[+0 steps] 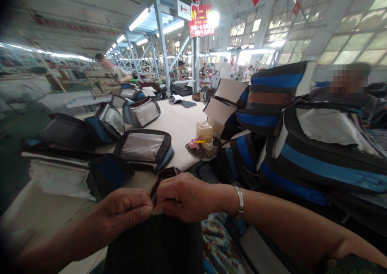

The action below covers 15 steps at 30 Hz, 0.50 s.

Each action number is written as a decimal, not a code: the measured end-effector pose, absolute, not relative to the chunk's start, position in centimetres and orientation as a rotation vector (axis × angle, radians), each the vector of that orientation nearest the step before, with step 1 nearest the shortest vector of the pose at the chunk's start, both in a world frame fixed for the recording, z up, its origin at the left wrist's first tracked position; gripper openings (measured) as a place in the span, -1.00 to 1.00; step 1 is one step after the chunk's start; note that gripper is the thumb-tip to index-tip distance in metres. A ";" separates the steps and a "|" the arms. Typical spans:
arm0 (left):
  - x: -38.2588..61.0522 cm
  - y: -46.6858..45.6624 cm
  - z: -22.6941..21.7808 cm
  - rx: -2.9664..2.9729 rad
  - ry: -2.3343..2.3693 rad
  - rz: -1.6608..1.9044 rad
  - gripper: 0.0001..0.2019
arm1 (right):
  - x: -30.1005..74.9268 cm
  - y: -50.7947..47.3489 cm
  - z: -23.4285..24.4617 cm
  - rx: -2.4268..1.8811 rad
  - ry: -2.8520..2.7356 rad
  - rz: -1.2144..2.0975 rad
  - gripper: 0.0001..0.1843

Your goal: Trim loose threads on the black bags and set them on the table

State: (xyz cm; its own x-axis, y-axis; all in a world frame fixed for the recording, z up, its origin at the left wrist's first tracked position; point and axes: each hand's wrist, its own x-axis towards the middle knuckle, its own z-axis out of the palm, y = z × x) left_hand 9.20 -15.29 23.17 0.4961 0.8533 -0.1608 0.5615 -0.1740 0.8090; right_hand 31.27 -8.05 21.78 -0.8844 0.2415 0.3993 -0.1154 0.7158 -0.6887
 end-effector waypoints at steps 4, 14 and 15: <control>8.7 -14.5 23.5 1.623 1.098 0.464 -0.41 | 31.6 -7.7 21.0 -0.132 -2.321 1.361 -0.73; 8.5 -14.2 22.6 1.602 1.176 0.399 -0.48 | 34.8 -10.2 21.9 -0.797 -2.212 0.874 -0.56; 8.8 -13.8 22.2 1.657 1.199 0.439 -0.47 | 35.1 -10.8 21.9 -0.832 -2.321 0.913 -0.55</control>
State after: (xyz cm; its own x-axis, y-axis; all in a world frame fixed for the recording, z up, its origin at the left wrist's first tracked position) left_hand 8.76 -13.77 22.20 0.4421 0.8620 -0.2479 0.4981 -0.0061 0.8671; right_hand 35.11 -10.80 21.86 -0.6843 0.6930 0.2269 0.3529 0.5871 -0.7286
